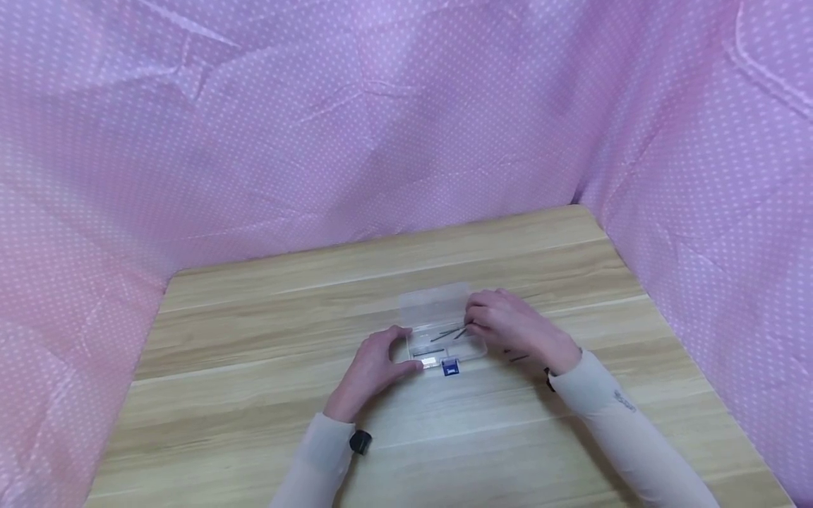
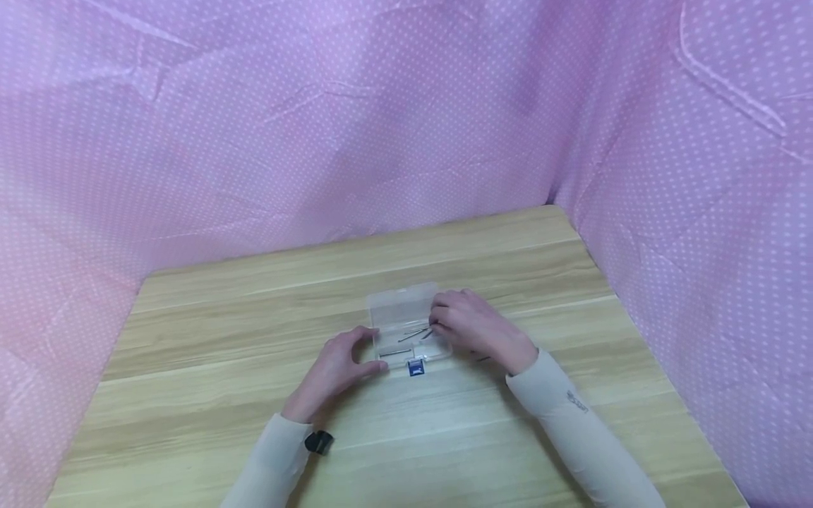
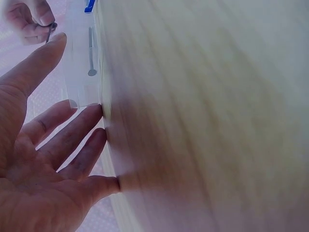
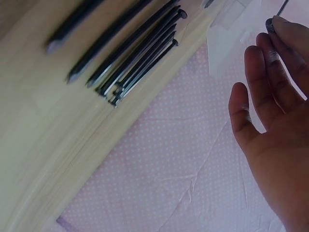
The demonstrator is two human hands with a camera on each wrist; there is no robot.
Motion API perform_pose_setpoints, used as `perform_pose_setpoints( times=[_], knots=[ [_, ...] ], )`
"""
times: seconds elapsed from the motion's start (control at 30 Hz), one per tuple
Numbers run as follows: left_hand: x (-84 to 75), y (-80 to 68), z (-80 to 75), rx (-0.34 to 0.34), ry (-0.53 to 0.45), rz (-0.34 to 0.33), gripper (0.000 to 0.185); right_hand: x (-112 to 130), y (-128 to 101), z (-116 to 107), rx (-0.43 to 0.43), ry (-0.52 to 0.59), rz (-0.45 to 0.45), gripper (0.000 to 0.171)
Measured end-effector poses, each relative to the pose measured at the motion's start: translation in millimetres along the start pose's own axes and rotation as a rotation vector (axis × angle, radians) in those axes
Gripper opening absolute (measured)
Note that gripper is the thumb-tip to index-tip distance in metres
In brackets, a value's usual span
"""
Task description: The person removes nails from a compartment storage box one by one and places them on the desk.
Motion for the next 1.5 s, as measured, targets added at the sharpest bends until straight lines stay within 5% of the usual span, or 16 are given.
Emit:
perform_pose_setpoints(
  times=[0.77, 1.5],
  knots=[
    [-0.4, 2.2, -3.2, -0.008, 0.020, 0.023, 0.064, -4, -34, -19, -0.071, -0.028, 0.068, 0.009],
    [-0.3, 0.0, -0.5, -0.003, 0.003, 0.008, 0.063, 0, -69, -33, -0.131, -0.086, 0.025, 0.016]
  ],
)
Point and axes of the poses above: each hand's wrist, its own y-axis towards the middle knuckle, its own z-axis out of the palm, x = y × z, the point moved 5 cm from there along y, towards the middle knuckle, and after that the axes turned 10 degrees about -z, right-handed, at the moved point
